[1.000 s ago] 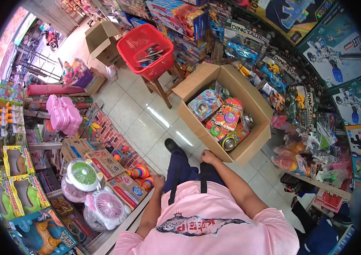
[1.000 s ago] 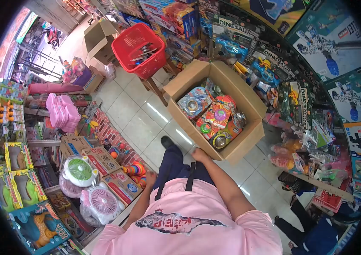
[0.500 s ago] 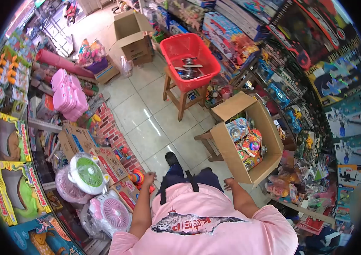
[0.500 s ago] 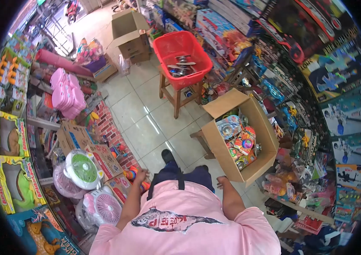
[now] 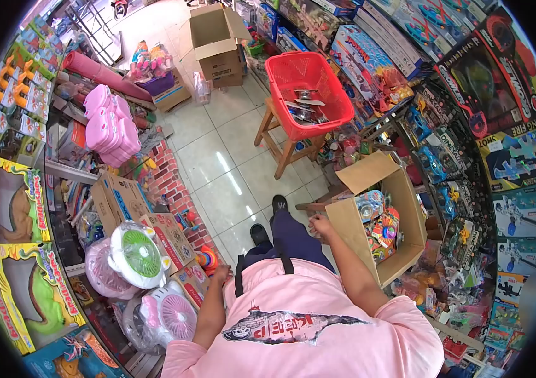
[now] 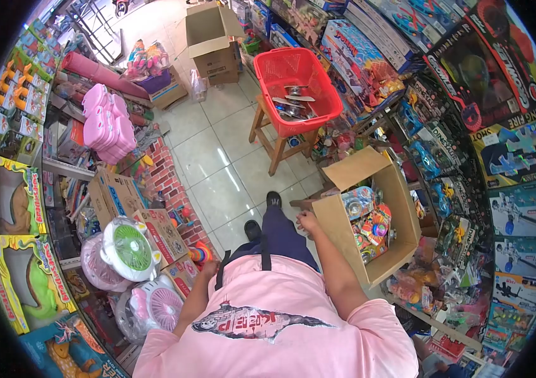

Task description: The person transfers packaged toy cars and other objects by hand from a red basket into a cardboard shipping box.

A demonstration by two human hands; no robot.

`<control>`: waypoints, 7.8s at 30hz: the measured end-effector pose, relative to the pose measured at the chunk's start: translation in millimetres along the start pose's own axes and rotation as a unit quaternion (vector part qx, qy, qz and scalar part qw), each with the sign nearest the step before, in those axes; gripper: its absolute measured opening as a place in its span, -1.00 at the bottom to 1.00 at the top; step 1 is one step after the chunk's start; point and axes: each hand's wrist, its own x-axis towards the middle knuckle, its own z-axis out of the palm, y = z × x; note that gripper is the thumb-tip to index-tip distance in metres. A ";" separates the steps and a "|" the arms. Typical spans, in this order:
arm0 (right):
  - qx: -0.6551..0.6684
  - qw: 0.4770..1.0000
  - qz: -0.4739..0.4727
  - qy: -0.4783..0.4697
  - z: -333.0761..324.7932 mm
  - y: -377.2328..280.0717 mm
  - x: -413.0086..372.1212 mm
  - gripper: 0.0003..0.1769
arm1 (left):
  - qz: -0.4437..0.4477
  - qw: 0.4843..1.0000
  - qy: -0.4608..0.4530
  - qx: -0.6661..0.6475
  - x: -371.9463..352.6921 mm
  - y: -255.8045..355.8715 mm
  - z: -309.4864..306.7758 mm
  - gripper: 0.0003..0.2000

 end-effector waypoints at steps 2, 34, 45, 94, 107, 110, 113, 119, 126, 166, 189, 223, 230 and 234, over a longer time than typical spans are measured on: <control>0.013 1.000 -0.003 0.005 1.7 -22.4 6.6 -0.73 | 0.005 0.989 0.002 0.147 -16.8 17.2 -0.2 -0.75; -0.083 0.897 -0.334 0.276 -124.1 -390.3 168.3 -0.77 | 0.591 0.688 0.089 0.411 60.0 735.4 39.9 -0.83; -0.318 0.902 -0.205 0.206 -92.5 -386.1 213.4 -0.55 | 0.458 0.599 0.077 0.652 167.2 744.8 80.3 -0.65; 0.041 0.945 -0.297 0.131 -105.8 -379.5 207.8 -0.68 | 0.239 0.935 -0.019 -0.263 41.3 677.2 -44.2 -0.58; 0.469 0.855 -0.168 -0.146 -112.9 -402.2 101.9 -0.46 | 0.288 0.869 0.033 -0.402 -13.8 589.9 -35.7 -0.56; 0.440 0.853 -0.189 -0.209 -99.2 -402.5 93.7 -0.51 | 0.295 0.867 0.029 -0.401 -30.4 572.1 -37.9 -0.53; 0.409 0.850 -0.225 -0.245 -84.3 -409.3 81.1 -0.53 | 0.274 0.866 0.054 -0.416 -41.5 552.1 -40.0 -0.55; 0.262 0.890 -0.286 -0.240 -51.3 -414.9 50.2 -0.53 | 0.288 0.853 0.026 -0.435 -49.6 511.7 -55.7 -0.61; 0.238 0.901 -0.287 -0.221 2.6 -386.7 14.5 -0.57 | 0.289 0.861 0.010 -0.418 -82.8 458.8 -74.5 -0.55; 0.416 0.862 -0.250 0.147 -72.1 -18.5 -242.9 -0.38 | 0.349 0.897 -0.262 -0.074 -173.2 362.0 137.6 -0.45; -0.244 0.939 -0.053 0.236 -190.8 138.4 -202.2 -0.37 | 0.332 0.913 -0.228 -0.059 -216.8 329.0 289.4 -0.46; -0.026 0.961 -0.096 0.257 -195.7 128.7 -199.3 -0.32 | 0.593 0.524 -0.101 0.604 -191.4 352.2 393.3 -0.58; -0.042 0.963 -0.082 0.253 -202.3 122.3 -204.5 -0.26 | 0.621 0.564 -0.150 0.523 -185.7 351.1 387.1 -0.69; -0.094 0.844 -0.138 0.509 -182.3 92.0 -212.2 -0.51 | 0.686 0.586 -0.183 0.390 -198.2 360.5 363.9 -0.75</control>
